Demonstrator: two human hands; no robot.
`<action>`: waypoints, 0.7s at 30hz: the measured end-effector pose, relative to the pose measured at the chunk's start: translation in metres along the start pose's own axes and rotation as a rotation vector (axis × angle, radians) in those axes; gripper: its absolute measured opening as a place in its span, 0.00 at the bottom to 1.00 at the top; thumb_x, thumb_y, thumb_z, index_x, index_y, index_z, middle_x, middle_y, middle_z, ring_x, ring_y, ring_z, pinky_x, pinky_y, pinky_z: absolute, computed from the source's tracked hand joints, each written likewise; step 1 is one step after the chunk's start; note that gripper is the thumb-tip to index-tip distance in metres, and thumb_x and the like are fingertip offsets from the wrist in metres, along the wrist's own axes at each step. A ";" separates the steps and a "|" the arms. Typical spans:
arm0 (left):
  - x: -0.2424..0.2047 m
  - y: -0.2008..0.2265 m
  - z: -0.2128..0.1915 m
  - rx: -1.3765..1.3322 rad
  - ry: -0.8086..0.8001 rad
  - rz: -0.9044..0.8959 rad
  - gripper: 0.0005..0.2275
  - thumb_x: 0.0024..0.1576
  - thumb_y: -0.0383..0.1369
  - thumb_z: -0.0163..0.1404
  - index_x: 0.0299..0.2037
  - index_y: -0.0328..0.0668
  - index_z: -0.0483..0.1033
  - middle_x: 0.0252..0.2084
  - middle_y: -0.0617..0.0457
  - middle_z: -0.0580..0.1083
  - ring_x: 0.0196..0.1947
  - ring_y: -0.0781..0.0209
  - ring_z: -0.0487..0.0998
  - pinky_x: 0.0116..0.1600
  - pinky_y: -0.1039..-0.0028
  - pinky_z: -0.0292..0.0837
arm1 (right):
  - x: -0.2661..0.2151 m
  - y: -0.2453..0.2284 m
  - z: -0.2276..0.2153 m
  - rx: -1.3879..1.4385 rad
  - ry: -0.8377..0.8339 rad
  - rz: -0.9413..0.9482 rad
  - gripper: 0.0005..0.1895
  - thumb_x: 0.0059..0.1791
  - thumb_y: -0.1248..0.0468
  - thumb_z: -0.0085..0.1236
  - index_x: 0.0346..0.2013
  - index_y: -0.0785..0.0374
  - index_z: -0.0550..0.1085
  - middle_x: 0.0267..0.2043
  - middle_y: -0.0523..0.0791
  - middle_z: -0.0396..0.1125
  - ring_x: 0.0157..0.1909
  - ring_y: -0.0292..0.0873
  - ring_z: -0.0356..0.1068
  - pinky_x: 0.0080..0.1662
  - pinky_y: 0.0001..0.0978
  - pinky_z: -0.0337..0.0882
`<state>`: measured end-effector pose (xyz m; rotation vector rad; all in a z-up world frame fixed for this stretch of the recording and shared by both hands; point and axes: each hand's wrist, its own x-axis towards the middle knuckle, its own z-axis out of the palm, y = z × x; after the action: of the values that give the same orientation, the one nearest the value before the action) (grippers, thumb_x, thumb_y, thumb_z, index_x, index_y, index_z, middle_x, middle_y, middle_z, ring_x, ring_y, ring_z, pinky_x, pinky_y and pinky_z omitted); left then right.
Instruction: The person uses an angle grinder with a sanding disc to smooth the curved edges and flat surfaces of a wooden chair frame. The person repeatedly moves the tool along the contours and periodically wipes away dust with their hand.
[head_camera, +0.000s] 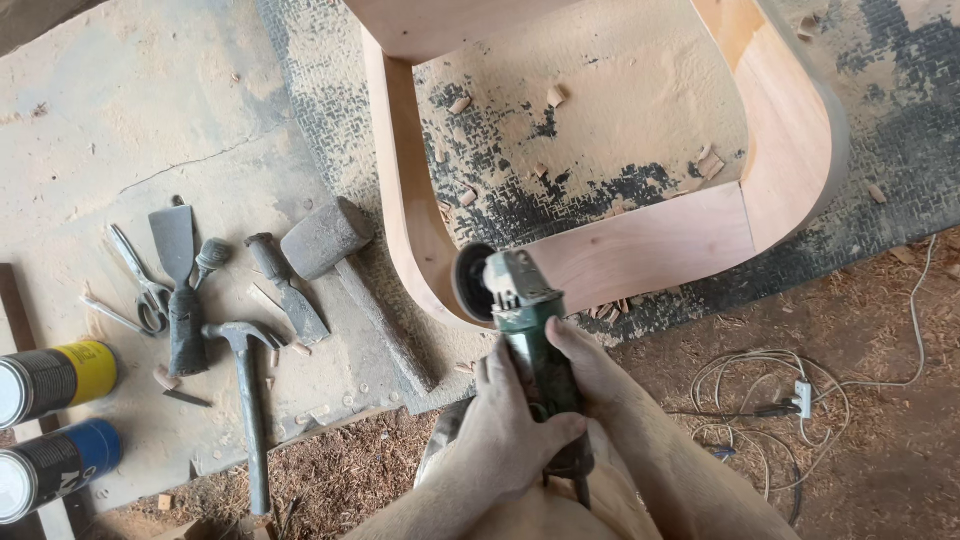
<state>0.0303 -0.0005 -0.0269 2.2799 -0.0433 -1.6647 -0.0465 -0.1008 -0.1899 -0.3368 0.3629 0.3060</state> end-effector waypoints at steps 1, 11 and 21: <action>-0.004 0.000 -0.002 -0.024 0.048 0.013 0.59 0.47 0.44 0.67 0.71 0.34 0.23 0.63 0.39 0.55 0.63 0.49 0.68 0.69 0.66 0.70 | 0.004 0.003 0.002 0.038 -0.029 0.019 0.40 0.48 0.40 0.60 0.61 0.66 0.65 0.48 0.53 0.70 0.45 0.48 0.76 0.46 0.40 0.81; 0.018 -0.025 0.007 -0.020 0.114 0.056 0.52 0.47 0.41 0.65 0.71 0.34 0.33 0.60 0.38 0.60 0.62 0.48 0.70 0.66 0.63 0.71 | 0.012 0.001 0.010 -0.069 0.038 0.058 0.37 0.49 0.43 0.60 0.61 0.66 0.65 0.47 0.53 0.71 0.46 0.48 0.75 0.48 0.40 0.79; 0.070 -0.045 0.039 -0.166 0.052 0.348 0.49 0.41 0.34 0.67 0.69 0.29 0.44 0.61 0.34 0.62 0.64 0.44 0.68 0.68 0.59 0.67 | -0.005 -0.002 -0.028 -0.389 0.355 0.040 0.31 0.48 0.46 0.61 0.54 0.68 0.73 0.48 0.50 0.74 0.48 0.44 0.75 0.50 0.38 0.77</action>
<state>0.0094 0.0191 -0.1139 2.0518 -0.2648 -1.3771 -0.0586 -0.1140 -0.2117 -0.7717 0.6618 0.3563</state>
